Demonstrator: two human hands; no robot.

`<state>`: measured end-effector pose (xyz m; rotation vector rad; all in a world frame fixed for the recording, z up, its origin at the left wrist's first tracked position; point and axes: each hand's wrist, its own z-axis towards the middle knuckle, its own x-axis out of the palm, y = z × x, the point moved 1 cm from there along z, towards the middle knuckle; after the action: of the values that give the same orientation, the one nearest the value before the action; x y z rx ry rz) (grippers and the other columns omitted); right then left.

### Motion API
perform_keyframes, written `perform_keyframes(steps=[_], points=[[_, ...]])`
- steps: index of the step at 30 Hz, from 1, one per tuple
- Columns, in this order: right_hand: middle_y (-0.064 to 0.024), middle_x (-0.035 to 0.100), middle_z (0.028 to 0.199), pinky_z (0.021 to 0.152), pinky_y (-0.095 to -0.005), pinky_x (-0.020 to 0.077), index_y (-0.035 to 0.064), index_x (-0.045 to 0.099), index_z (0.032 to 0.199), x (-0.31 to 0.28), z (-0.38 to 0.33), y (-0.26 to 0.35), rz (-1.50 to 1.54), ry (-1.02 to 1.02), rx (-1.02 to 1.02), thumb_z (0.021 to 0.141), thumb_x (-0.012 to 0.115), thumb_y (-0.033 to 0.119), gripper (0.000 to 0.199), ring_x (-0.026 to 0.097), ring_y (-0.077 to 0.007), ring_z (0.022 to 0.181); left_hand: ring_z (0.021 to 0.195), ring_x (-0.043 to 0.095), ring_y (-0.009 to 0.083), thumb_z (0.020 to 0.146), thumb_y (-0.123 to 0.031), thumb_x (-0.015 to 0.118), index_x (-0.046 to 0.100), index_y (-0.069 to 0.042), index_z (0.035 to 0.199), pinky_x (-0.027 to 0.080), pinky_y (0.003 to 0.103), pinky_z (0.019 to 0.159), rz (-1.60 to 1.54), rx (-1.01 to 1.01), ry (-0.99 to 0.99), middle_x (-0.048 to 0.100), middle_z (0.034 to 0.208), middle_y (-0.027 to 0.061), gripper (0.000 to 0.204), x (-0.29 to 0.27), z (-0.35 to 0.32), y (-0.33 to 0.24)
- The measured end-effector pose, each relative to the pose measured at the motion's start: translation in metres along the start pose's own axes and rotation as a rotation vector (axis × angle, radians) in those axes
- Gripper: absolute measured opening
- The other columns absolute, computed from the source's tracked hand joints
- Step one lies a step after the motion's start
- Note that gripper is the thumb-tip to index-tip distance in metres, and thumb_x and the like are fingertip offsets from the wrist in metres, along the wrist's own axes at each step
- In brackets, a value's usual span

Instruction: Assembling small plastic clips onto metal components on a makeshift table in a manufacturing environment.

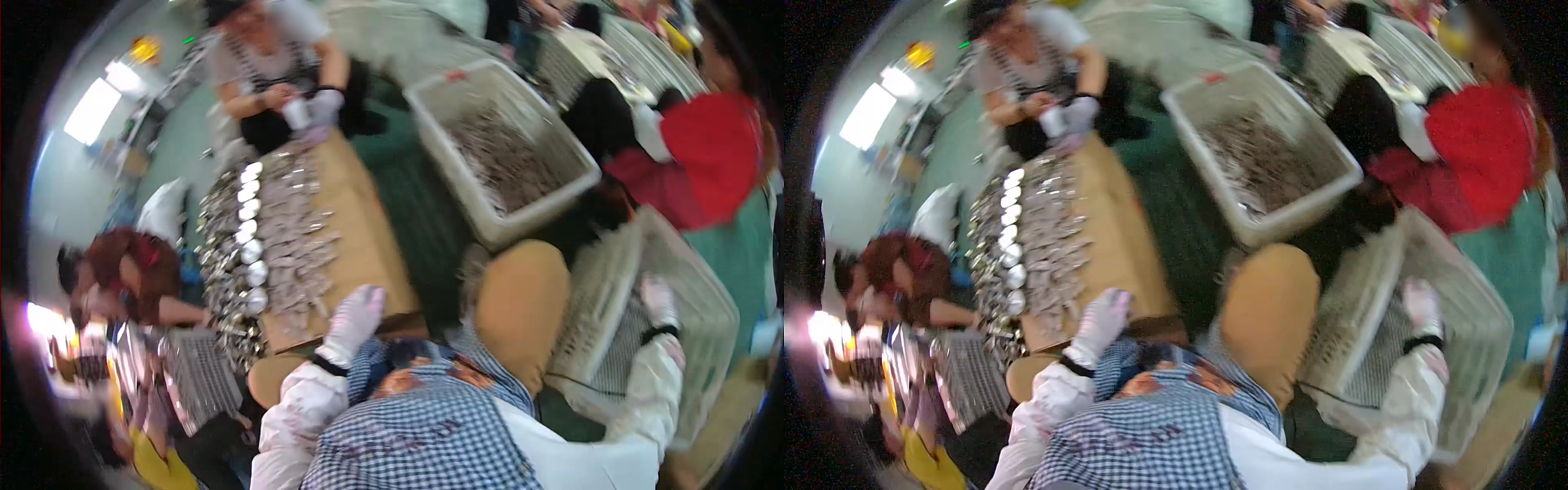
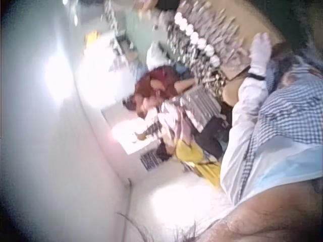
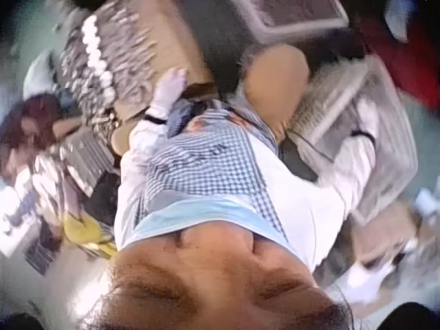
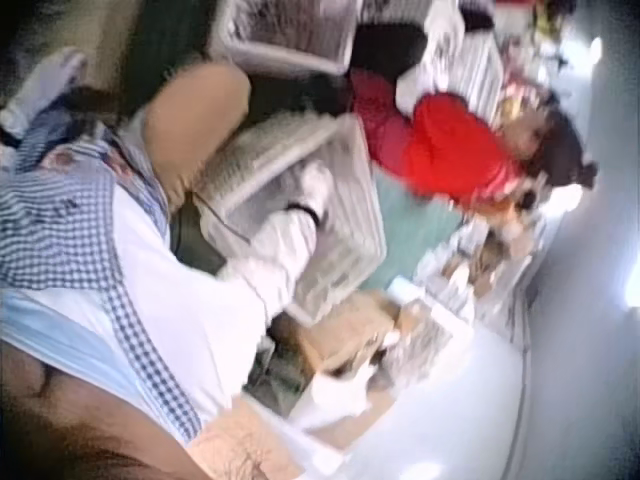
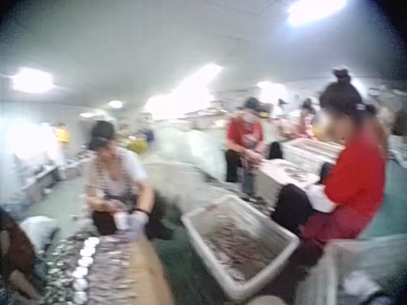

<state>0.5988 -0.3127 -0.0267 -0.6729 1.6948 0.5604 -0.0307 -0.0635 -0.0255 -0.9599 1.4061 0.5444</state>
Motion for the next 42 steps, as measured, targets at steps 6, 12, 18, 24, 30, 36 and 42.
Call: perform_keyframes(steps=[6,12,18,24,30,36,42], points=[[-0.0048,0.067,0.086,0.072,-0.0311,0.0451,0.0007,0.071,0.098,-0.179,0.011,0.192,1.083,-0.231,-0.503,0.104,0.045,0.041,0.049,0.053,-0.0118,0.073,0.081,0.069,0.0282,0.100,-0.030,0.048,0.061,0.000,0.117,0.054,0.037,0.074,-0.585,-0.231,0.142,0.070,0.092,0.0172,0.037,-0.056,0.006,-0.028],[-0.0109,0.069,0.098,0.082,-0.0305,0.0520,0.0005,0.068,0.106,-0.181,-0.058,0.430,1.233,0.055,-1.282,0.098,0.052,0.014,0.022,0.064,-0.0187,0.089,0.077,0.067,0.0190,0.104,-0.024,0.042,0.058,0.000,0.123,0.054,0.032,0.070,-0.834,-0.196,-0.007,0.069,0.094,0.0129,0.034,-0.134,0.008,-0.019],[-0.0221,0.067,0.090,0.076,-0.0415,0.0519,0.0036,0.065,0.098,-0.095,-0.063,0.525,1.088,0.248,-1.217,0.098,0.054,0.028,0.027,0.065,-0.0404,0.084,0.073,0.065,0.0140,0.104,-0.033,0.045,0.054,-0.003,0.129,0.051,0.026,0.065,-0.942,-0.423,0.064,0.069,0.095,0.0098,0.040,-0.132,0.028,-0.016],[-0.0227,0.069,0.092,0.082,-0.0440,0.0521,0.0011,0.063,0.110,-0.059,-0.053,0.525,0.755,0.344,-1.075,0.098,0.052,0.032,0.035,0.067,-0.0384,0.091,0.074,0.064,0.0125,0.103,-0.038,0.046,0.050,-0.001,0.132,0.051,0.024,0.065,-1.136,-0.447,0.071,0.065,0.098,0.0098,0.048,-0.122,0.068,-0.001],[-0.0200,0.069,0.087,0.079,-0.0460,0.0520,0.0044,0.066,0.098,-0.066,-0.062,0.526,0.551,0.243,-1.160,0.097,0.052,0.037,0.035,0.067,-0.0364,0.086,0.074,0.064,0.0146,0.101,-0.046,0.047,0.048,-0.001,0.134,0.052,0.026,0.065,-1.234,-0.503,-0.001,0.064,0.103,0.0121,0.056,-0.150,0.138,0.028],[-0.0144,0.070,0.092,0.080,-0.0444,0.0523,0.0052,0.067,0.099,-0.064,-0.070,0.521,0.309,0.278,-1.226,0.095,0.052,0.042,0.040,0.069,-0.0331,0.089,0.080,0.065,0.0178,0.099,-0.049,0.049,0.045,-0.003,0.136,0.054,0.030,0.068,-1.404,-0.500,-0.032,0.063,0.107,0.0145,0.059,-0.147,0.175,0.044],[-0.0155,0.072,0.098,0.084,-0.0450,0.0509,0.0064,0.069,0.102,-0.063,-0.072,0.521,0.260,0.343,-1.245,0.094,0.053,0.039,0.037,0.069,-0.0316,0.095,0.081,0.064,0.0199,0.097,-0.053,0.053,0.051,-0.006,0.130,0.055,0.033,0.069,-1.519,-0.551,-0.051,0.064,0.109,0.0125,0.057,-0.133,0.190,0.057]])
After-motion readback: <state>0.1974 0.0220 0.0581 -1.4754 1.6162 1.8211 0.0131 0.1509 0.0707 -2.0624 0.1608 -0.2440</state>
